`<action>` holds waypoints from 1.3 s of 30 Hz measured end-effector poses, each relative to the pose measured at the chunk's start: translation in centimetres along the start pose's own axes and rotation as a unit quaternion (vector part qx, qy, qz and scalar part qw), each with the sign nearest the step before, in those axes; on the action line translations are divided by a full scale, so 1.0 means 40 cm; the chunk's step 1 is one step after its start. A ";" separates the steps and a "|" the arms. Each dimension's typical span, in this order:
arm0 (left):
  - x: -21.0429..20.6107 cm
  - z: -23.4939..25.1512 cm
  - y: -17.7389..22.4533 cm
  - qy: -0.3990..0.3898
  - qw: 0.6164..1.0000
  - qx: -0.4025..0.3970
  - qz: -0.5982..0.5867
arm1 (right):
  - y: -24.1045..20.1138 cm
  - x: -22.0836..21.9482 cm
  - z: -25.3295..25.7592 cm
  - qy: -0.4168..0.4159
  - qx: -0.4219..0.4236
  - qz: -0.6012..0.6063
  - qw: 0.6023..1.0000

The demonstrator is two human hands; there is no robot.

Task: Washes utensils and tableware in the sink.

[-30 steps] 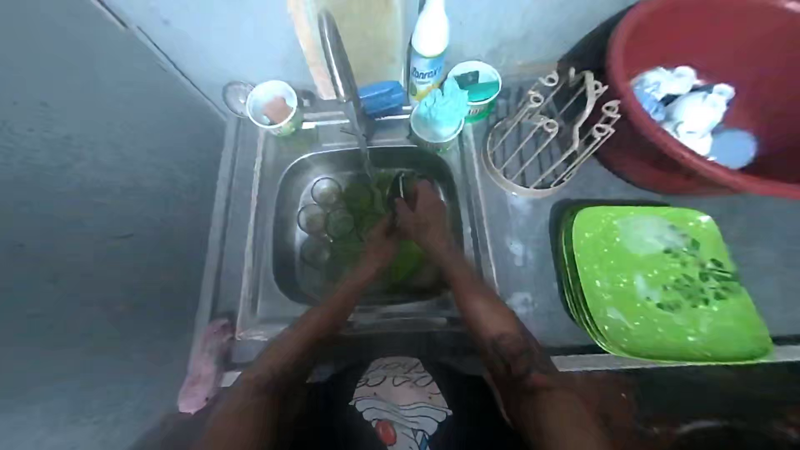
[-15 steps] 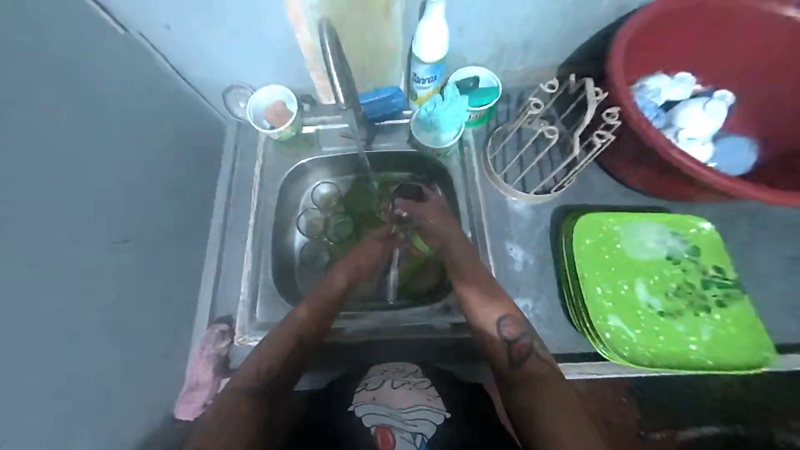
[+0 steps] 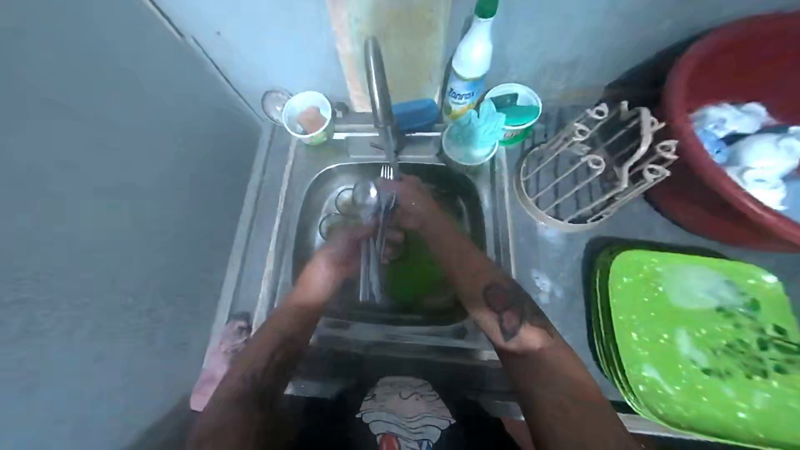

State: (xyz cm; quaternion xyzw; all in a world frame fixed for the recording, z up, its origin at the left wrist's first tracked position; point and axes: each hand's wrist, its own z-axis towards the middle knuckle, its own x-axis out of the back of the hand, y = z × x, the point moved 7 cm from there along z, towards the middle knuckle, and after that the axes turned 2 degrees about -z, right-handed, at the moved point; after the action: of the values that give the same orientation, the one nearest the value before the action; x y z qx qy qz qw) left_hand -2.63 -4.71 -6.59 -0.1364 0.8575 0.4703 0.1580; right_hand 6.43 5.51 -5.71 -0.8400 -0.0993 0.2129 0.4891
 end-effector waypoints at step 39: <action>0.038 -0.004 -0.013 0.166 0.986 0.012 0.030 | 0.025 -0.003 0.017 0.005 0.040 -0.053 0.998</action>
State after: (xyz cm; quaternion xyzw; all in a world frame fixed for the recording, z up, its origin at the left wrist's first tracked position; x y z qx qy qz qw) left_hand -3.84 -5.26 -7.52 -0.1850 0.8811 0.4352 0.0013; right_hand 5.96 5.48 -6.82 -0.8142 -0.1324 0.1859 0.5339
